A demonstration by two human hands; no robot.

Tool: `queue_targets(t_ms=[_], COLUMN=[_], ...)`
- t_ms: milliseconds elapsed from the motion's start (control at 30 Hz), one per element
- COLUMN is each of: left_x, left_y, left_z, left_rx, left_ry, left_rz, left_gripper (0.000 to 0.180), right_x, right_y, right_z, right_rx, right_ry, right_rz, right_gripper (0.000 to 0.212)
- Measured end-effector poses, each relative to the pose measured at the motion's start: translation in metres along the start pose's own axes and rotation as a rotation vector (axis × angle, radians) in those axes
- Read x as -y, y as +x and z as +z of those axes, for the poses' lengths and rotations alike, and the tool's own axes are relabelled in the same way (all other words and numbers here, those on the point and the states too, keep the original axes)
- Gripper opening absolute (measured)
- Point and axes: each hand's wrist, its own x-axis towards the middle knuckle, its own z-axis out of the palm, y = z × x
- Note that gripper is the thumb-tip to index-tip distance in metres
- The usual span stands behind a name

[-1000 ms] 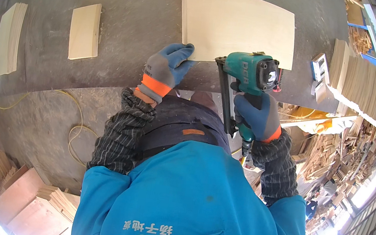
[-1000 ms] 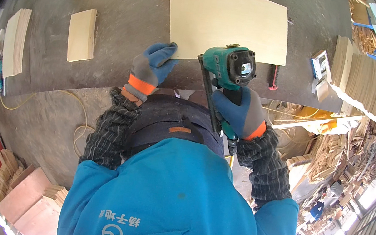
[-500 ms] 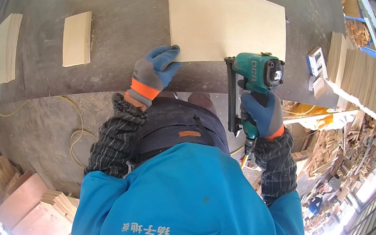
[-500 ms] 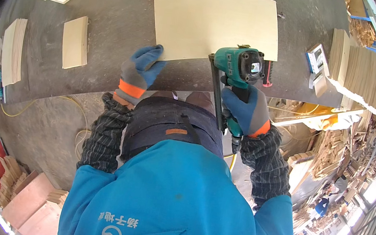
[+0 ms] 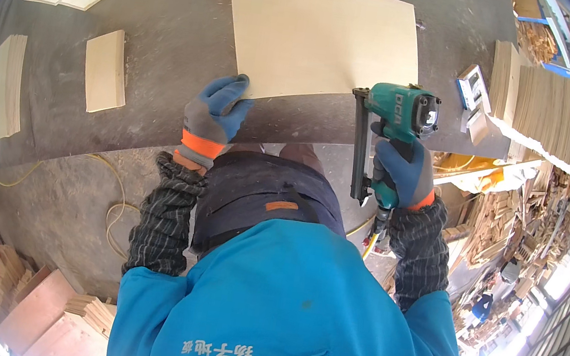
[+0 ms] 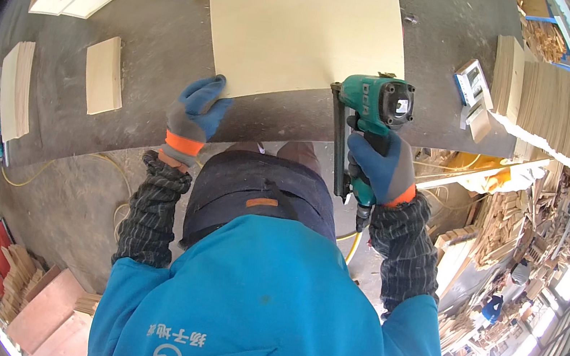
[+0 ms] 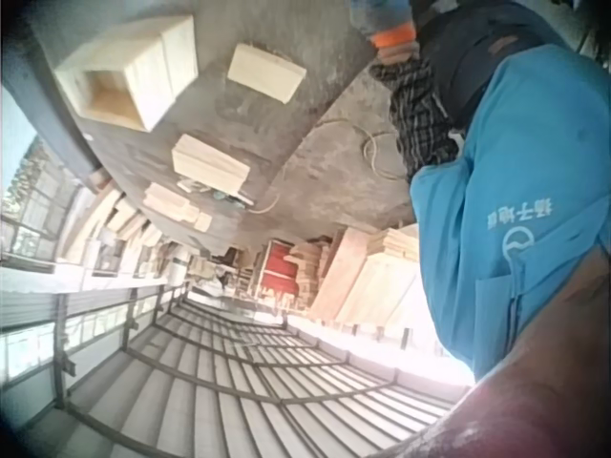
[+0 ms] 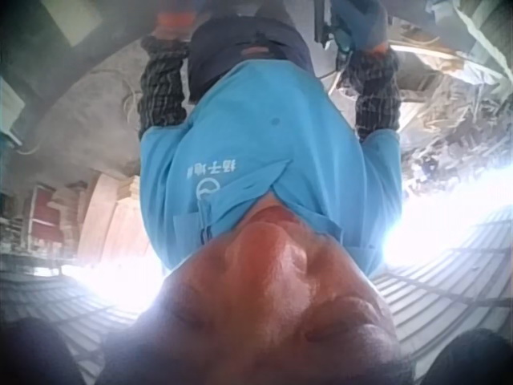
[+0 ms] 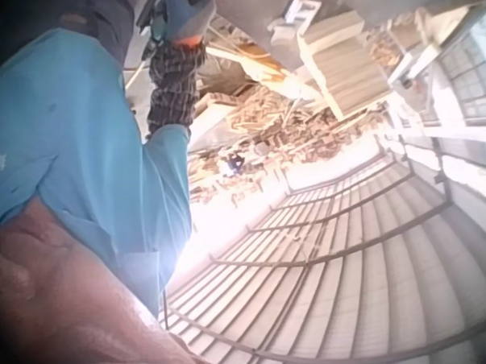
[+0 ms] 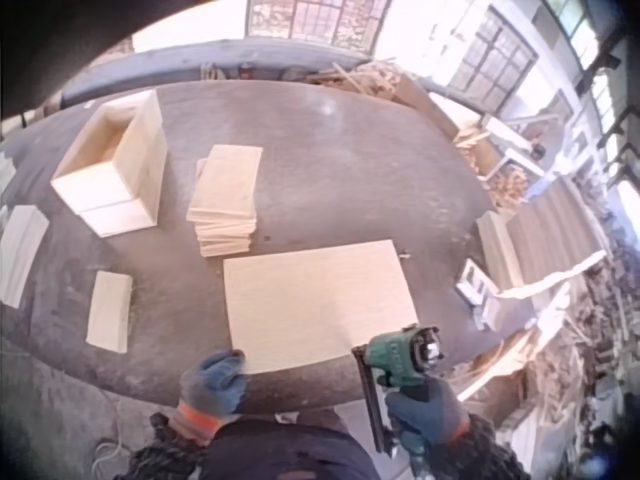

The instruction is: Assembling wooden boxes by fastening wood panels together using a pneumatic nail gun and a hammer.

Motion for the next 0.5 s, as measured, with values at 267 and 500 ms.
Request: queue_targets(t_ms=[267, 500], left_x=[0.007, 0.013], left_y=[-0.001, -0.005], left_z=[0.003, 0.006], left_rx=[-0.005, -0.035], left_ry=[0.031, 0.011], left_rz=[0.087, 0.034], left_gripper=[0.033, 0.037], right_x=[0.003, 0.002], right_y=[-0.001, -0.004], right_z=[-0.013, -0.04], right_rx=[-0.033, -0.037], right_ry=[-0.054, 0.011], right_rz=[0.004, -0.053], right_gripper=[0.042, 0.042])
